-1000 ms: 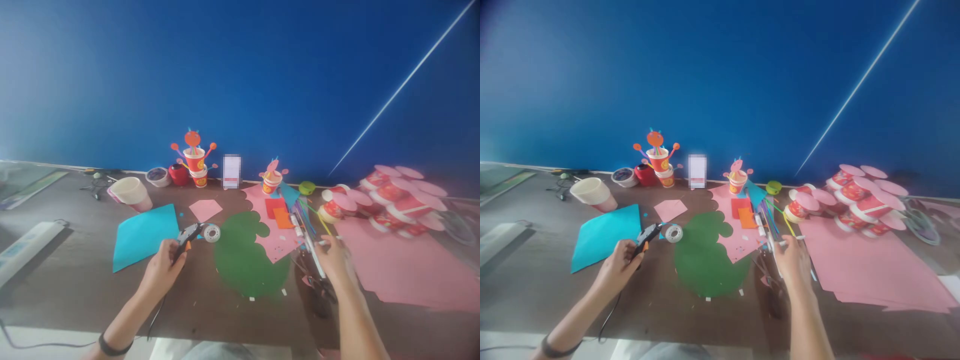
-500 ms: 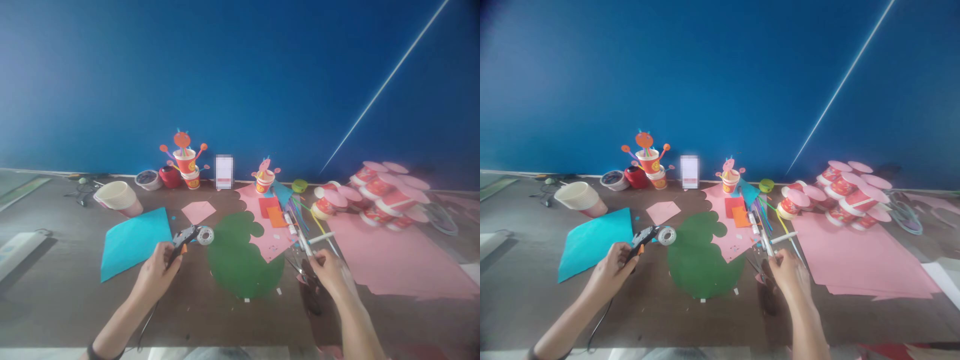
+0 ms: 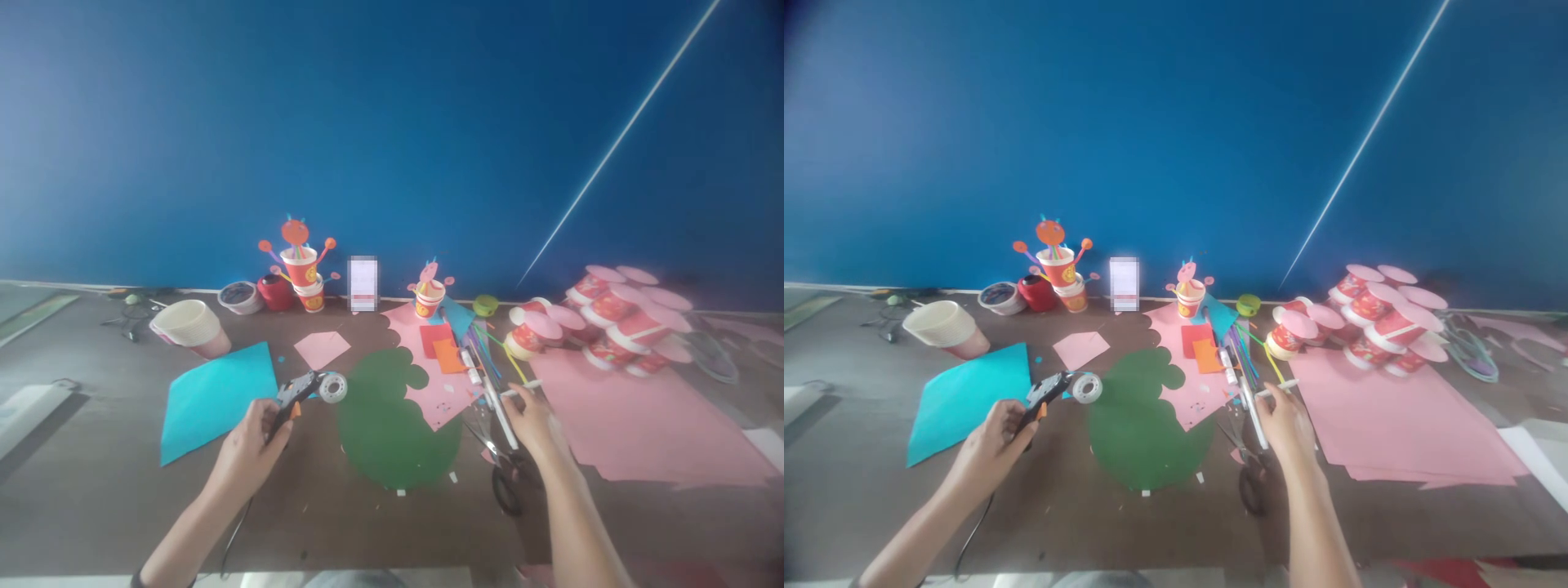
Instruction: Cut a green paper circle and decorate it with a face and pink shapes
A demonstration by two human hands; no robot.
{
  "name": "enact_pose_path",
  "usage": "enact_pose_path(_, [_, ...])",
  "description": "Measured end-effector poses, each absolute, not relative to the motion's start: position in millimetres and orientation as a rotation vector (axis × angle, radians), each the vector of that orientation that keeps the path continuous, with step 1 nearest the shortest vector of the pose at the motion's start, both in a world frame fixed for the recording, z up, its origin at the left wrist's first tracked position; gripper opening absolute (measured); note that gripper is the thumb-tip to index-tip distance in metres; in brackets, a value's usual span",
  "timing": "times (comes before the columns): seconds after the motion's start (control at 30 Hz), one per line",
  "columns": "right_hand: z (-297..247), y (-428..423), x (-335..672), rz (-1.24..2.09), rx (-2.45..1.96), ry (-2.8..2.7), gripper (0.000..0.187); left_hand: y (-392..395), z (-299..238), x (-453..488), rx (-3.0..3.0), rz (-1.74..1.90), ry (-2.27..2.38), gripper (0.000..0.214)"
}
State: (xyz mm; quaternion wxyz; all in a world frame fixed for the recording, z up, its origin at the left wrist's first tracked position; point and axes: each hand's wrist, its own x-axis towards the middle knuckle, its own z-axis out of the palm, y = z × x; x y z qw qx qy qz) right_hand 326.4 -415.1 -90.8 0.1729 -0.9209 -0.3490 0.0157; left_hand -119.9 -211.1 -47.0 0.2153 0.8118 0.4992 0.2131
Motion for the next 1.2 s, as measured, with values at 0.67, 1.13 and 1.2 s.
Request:
enact_pose_path(0.67, [-77.6, -424.2, 290.8, 0.194, -2.795, -1.006, 0.021, -208.2, -49.5, -126.3, 2.212, 0.615, 1.385, 0.027])
enact_pose_path(1.13, [-78.6, -423.4, 292.1, 0.314, -2.829, -0.949, 0.027, -214.8, -42.5, -129.9, 2.202, 0.629, 1.399, 0.021])
enact_pose_path(1.2, [-77.7, -422.1, 291.2, 0.326, -2.828, -0.937, 0.027, -215.6, -40.8, -129.0, 2.192, 0.658, 1.397, 0.021])
